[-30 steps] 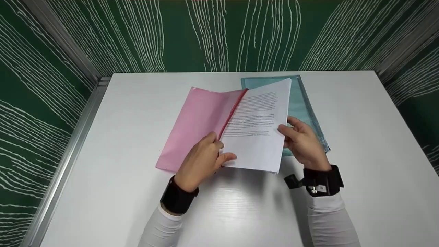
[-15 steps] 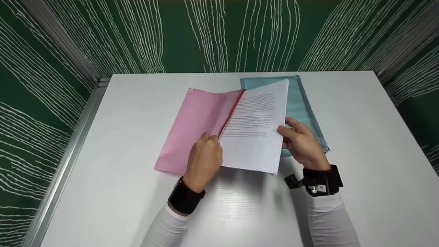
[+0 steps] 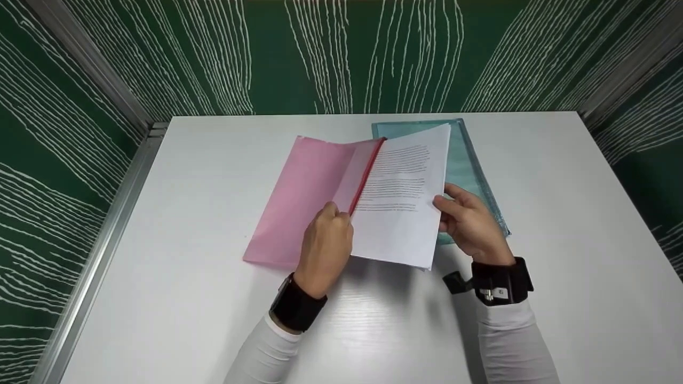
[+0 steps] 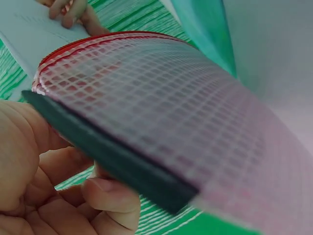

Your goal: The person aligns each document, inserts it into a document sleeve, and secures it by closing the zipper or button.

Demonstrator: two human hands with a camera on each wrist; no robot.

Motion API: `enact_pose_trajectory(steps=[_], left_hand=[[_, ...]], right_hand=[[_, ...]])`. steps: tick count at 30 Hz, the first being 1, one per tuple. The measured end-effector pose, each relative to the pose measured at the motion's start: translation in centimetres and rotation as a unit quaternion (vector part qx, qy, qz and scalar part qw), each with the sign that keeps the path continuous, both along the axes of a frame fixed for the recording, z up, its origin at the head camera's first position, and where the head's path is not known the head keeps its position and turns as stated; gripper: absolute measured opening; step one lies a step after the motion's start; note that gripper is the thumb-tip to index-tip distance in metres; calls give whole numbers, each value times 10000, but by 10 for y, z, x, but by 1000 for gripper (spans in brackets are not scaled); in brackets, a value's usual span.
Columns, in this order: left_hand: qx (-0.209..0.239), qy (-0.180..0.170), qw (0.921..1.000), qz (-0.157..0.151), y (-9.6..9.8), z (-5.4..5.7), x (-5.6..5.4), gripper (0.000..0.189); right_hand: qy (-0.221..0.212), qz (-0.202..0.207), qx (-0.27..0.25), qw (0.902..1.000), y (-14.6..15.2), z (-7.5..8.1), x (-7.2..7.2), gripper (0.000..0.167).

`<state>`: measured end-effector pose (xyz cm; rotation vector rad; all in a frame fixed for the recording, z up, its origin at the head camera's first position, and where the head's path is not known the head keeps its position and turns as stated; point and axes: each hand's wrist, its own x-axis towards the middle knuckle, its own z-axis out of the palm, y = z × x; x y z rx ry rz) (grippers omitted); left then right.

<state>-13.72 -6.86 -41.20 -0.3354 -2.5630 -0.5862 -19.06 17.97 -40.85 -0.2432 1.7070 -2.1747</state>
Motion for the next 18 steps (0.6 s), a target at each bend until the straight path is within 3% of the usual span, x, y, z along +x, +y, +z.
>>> enact_pose_trajectory(steps=[18], left_hand=[[109,254,9991,-308,3,2,2,30]], right_hand=[[-41,140,-220,9997,-4,-1,-1,49]])
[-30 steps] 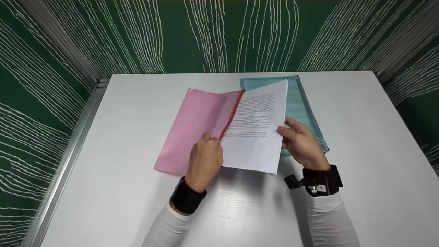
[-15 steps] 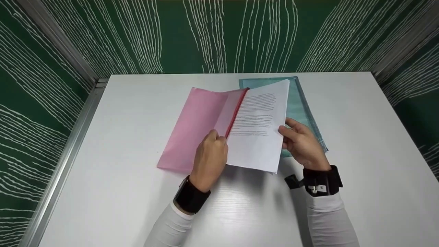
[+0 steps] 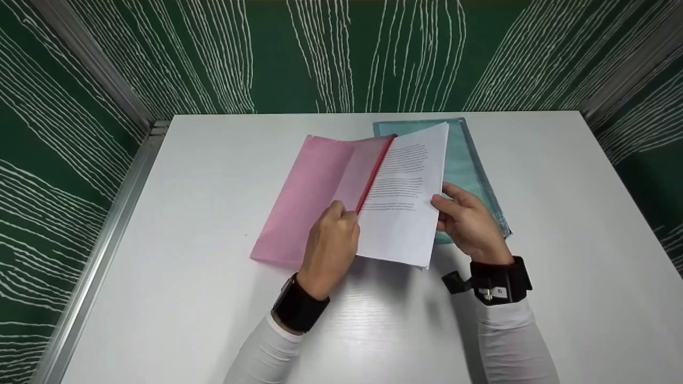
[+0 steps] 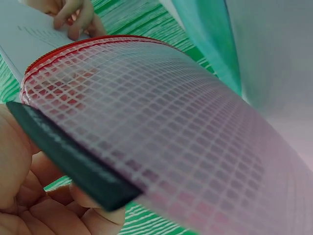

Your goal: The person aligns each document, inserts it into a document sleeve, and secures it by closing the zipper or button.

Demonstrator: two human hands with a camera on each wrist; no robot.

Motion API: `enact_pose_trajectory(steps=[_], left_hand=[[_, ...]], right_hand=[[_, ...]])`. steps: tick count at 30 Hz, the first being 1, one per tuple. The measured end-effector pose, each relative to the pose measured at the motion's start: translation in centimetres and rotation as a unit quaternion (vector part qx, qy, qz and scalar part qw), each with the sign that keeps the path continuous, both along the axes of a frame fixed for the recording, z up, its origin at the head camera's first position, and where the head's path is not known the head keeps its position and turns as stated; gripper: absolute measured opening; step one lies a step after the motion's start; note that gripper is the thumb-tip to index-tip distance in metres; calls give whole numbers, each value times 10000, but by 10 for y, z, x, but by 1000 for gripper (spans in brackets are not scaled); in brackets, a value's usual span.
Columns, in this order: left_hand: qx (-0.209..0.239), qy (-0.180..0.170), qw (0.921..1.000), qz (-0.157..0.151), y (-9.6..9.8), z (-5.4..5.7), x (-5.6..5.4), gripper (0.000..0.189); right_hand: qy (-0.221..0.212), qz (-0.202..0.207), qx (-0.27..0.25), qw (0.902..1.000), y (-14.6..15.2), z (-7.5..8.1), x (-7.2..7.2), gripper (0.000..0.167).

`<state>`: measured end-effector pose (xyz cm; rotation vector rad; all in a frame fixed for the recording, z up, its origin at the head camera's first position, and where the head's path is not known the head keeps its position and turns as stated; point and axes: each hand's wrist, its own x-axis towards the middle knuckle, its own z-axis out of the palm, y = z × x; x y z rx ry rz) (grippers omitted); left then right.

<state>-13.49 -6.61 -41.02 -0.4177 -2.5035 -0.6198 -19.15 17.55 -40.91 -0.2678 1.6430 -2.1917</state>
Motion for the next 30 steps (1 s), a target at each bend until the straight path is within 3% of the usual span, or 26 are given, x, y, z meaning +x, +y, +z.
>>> enact_pose_trajectory(steps=[20,30], left_hand=[[125,225,9996,-153,3,1,3,30],[157,300,9992,-225,4,0,4,32]], right_hand=[[-153,-106,23,9998,-8,-2,0,47],[-124,-74,-247,9996,-11,-6,1,49]])
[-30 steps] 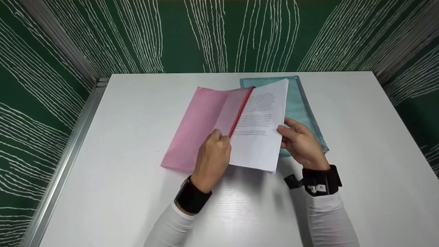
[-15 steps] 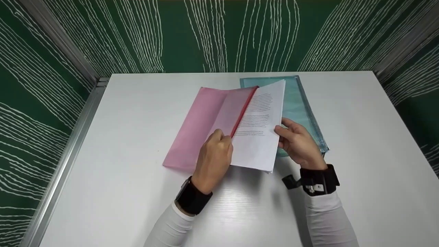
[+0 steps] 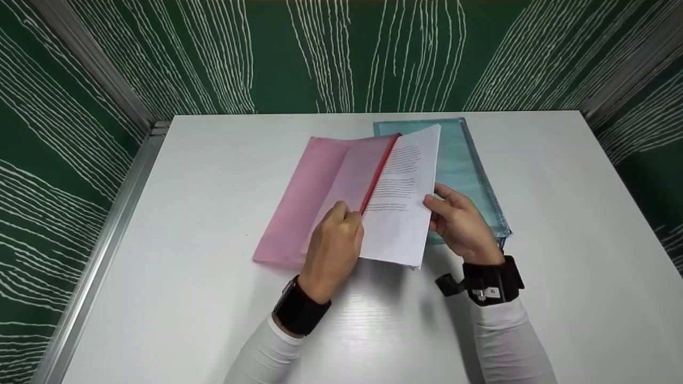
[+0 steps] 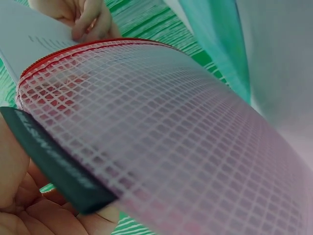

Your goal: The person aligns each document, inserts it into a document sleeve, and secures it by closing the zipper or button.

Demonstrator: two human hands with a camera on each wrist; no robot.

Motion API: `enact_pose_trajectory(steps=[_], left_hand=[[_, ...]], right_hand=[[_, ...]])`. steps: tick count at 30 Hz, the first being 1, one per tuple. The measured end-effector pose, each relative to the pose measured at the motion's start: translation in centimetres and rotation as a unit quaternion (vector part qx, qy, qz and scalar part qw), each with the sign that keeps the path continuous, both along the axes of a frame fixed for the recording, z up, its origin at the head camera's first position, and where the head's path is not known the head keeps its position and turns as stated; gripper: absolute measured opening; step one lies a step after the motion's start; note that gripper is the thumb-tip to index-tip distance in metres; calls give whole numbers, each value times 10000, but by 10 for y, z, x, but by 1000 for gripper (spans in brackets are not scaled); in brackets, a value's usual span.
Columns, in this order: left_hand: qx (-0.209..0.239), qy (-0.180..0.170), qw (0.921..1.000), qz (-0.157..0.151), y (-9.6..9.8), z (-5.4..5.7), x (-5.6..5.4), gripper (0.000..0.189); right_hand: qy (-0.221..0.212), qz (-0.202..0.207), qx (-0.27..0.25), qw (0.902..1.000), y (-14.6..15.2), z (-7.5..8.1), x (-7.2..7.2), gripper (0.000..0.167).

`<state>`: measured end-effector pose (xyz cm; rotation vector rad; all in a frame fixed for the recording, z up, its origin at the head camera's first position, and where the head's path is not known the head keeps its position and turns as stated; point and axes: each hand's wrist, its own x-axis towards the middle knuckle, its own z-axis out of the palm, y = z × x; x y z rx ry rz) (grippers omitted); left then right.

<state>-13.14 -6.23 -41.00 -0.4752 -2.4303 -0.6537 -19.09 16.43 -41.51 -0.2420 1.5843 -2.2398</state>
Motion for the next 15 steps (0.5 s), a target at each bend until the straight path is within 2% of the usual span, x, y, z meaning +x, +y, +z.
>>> enact_pose_trajectory(steps=[5,15], left_hand=[[51,-18,9999,-100,1,1,2,31],[-111,4,9999,-126,4,3,3,28]], right_hand=[[-78,-106,132,9998,-4,0,1,45],[-211,-15,190,9996,-8,-1,2,47]])
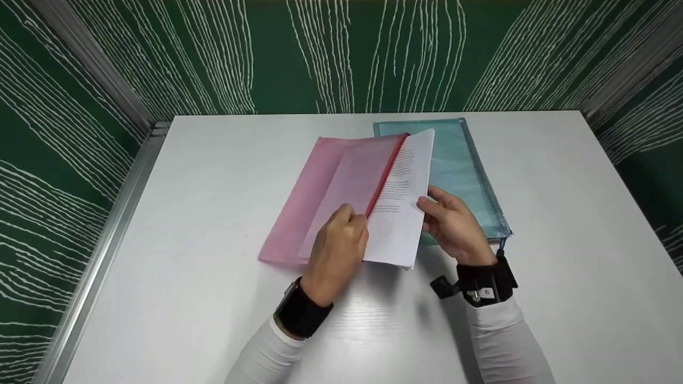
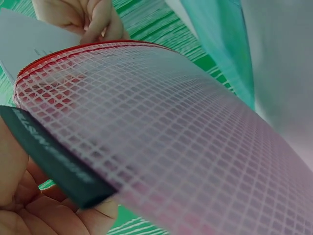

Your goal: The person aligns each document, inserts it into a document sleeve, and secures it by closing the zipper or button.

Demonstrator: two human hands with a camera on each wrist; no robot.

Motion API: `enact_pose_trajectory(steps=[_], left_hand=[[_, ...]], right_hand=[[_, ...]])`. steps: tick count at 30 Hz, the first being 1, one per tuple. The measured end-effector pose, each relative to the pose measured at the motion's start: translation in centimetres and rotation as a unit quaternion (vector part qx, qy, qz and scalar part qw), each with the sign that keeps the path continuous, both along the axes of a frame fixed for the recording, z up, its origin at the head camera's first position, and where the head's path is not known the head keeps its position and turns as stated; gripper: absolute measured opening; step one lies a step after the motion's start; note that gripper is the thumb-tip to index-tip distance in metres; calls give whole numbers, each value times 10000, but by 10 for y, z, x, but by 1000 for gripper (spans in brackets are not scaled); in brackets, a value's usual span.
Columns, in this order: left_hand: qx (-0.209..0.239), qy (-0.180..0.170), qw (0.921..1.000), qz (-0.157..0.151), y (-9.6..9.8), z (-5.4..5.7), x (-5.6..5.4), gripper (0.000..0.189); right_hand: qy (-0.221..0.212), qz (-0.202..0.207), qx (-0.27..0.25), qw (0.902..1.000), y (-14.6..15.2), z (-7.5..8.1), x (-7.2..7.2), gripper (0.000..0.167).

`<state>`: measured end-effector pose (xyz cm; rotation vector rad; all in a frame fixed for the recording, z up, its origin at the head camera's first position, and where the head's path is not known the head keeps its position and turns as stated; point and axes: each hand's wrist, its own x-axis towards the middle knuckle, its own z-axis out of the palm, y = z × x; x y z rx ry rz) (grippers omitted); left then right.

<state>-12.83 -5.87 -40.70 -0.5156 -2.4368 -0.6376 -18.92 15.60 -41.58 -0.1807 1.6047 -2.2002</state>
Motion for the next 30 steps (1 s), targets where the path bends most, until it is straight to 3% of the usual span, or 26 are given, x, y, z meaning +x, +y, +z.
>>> enact_pose_trajectory(steps=[15,30], left_hand=[[40,29,9999,-107,3,2,4,23],[35,88,9997,-208,6,5,7,27]], right_hand=[[9,115,-397,9991,-8,-6,-1,50],[-95,-54,-20,9999,-15,-8,1,52]])
